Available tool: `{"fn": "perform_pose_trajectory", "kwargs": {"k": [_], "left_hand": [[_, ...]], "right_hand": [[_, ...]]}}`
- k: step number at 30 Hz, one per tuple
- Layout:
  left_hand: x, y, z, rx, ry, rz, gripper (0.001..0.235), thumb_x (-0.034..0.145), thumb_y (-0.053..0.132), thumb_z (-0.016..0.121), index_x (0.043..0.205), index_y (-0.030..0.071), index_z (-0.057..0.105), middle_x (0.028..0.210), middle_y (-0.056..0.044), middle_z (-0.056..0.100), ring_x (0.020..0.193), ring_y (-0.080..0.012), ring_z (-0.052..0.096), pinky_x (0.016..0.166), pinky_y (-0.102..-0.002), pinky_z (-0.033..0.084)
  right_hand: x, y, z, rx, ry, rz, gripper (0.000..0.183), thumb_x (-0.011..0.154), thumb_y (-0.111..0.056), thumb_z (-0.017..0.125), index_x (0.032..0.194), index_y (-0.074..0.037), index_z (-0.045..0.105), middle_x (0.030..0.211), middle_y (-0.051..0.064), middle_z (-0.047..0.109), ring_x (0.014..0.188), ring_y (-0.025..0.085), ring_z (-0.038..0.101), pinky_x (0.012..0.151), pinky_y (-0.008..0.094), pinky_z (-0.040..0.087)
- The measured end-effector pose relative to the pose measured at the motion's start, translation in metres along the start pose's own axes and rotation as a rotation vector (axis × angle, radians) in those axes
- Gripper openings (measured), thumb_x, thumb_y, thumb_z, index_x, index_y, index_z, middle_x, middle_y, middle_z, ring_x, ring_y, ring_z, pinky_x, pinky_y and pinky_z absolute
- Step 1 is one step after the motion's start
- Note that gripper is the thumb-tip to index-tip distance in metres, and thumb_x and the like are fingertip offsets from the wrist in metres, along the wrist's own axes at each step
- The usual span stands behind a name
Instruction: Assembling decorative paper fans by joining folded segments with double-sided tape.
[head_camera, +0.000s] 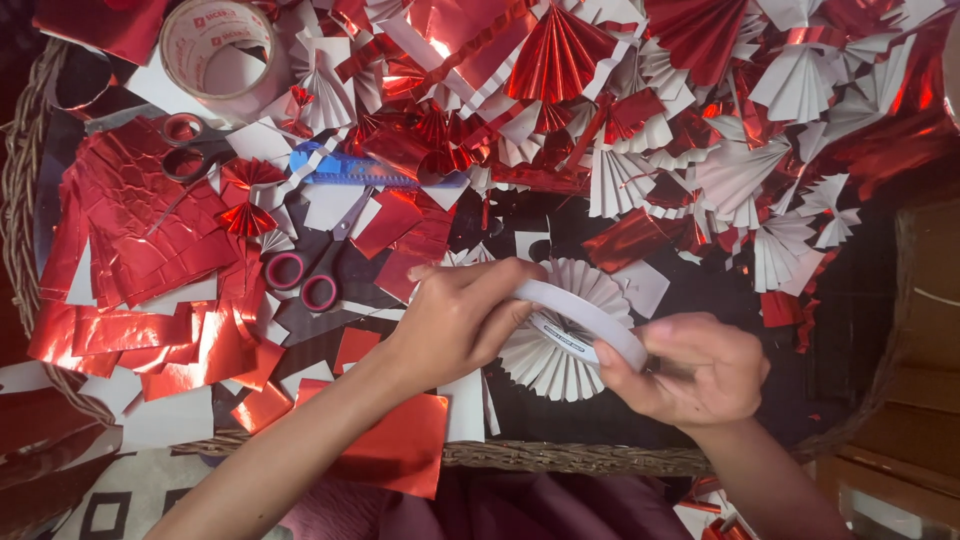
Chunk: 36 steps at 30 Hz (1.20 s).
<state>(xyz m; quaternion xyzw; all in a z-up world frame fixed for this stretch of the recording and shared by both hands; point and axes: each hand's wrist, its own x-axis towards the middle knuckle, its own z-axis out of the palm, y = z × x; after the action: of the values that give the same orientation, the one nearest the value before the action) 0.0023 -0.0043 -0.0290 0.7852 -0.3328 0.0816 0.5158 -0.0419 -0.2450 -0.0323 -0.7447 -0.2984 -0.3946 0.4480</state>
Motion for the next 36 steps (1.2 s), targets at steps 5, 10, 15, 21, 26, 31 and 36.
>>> {"fn": "perform_pose_trajectory", "kwargs": {"k": [5, 10, 15, 21, 26, 31, 36], "left_hand": [[0.004, 0.006, -0.005, 0.001, -0.003, -0.006, 0.013, 0.1, 0.017, 0.059, 0.103, 0.009, 0.068, 0.062, -0.011, 0.062, 0.054, -0.0308, 0.066, 0.049, -0.035, 0.055], [0.01, 0.01, -0.012, 0.05, 0.0, -0.024, 0.011, 0.099, 0.014, 0.06, 0.1, 0.006, 0.068, 0.062, -0.012, 0.062, 0.053, -0.0307, 0.066, 0.048, -0.035, 0.054], [0.005, 0.002, -0.01, 0.087, -0.021, -0.011, 0.017, 0.109, 0.019, 0.05, 0.118, 0.007, 0.059, 0.07, -0.004, 0.057, 0.055, -0.0219, 0.055, 0.053, -0.033, 0.04], [0.018, 0.018, -0.02, -0.007, -0.107, -0.141, 0.029, 0.108, 0.021, 0.052, 0.134, 0.013, 0.041, 0.068, -0.002, 0.047, 0.053, -0.0254, 0.05, 0.064, -0.032, 0.043], [0.023, 0.035, -0.022, 0.184, -0.057, -0.136, 0.019, 0.106, 0.031, 0.052, 0.106, 0.012, 0.046, 0.055, -0.002, 0.049, 0.045, -0.0268, 0.048, 0.048, -0.038, 0.037], [0.016, 0.034, -0.038, 0.531, -0.154, -0.379, 0.04, 0.104, 0.047, 0.054, 0.084, 0.013, 0.052, 0.077, -0.002, 0.062, 0.064, -0.0299, 0.065, 0.05, -0.048, 0.049], [0.01, 0.044, -0.06, 0.465, -0.463, -0.768, 0.063, 0.1, 0.058, 0.041, 0.062, 0.016, 0.067, 0.064, 0.003, 0.074, 0.083, -0.032, 0.073, 0.076, -0.047, 0.052]], "right_hand": [[0.009, 0.006, 0.001, -0.1, -0.089, -0.078, 0.024, 0.074, -0.009, 0.091, 0.088, 0.004, 0.076, 0.063, 0.006, 0.068, 0.045, 0.014, 0.063, 0.055, 0.025, 0.055], [0.049, -0.009, 0.003, -0.038, -0.166, -0.009, 0.021, 0.076, -0.013, 0.089, 0.084, 0.0, 0.075, 0.071, 0.009, 0.074, 0.045, 0.012, 0.061, 0.054, 0.025, 0.055], [0.052, -0.01, -0.011, 0.144, -0.386, 0.145, 0.011, 0.087, -0.002, 0.064, 0.093, 0.007, 0.066, 0.096, 0.025, 0.072, 0.074, 0.028, 0.075, 0.065, 0.029, 0.064], [0.07, 0.001, -0.021, 0.242, -0.464, 0.274, 0.005, 0.094, 0.006, 0.068, 0.097, 0.002, 0.07, 0.097, 0.017, 0.071, 0.089, 0.022, 0.072, 0.07, 0.021, 0.065], [0.095, -0.03, -0.014, 0.114, -0.372, 0.203, 0.014, 0.105, -0.006, 0.058, 0.097, 0.004, 0.062, 0.11, 0.02, 0.054, 0.097, 0.028, 0.062, 0.079, 0.031, 0.053], [0.11, -0.057, -0.013, 0.172, -0.281, 0.191, 0.016, 0.114, -0.011, 0.047, 0.106, 0.003, 0.049, 0.129, 0.021, 0.04, 0.114, 0.046, 0.07, 0.105, 0.049, 0.064], [0.127, -0.078, 0.007, 0.293, -0.388, 0.127, 0.03, 0.117, -0.023, 0.037, 0.111, 0.006, 0.043, 0.128, 0.025, 0.035, 0.121, 0.034, 0.05, 0.095, 0.057, 0.076]]}}
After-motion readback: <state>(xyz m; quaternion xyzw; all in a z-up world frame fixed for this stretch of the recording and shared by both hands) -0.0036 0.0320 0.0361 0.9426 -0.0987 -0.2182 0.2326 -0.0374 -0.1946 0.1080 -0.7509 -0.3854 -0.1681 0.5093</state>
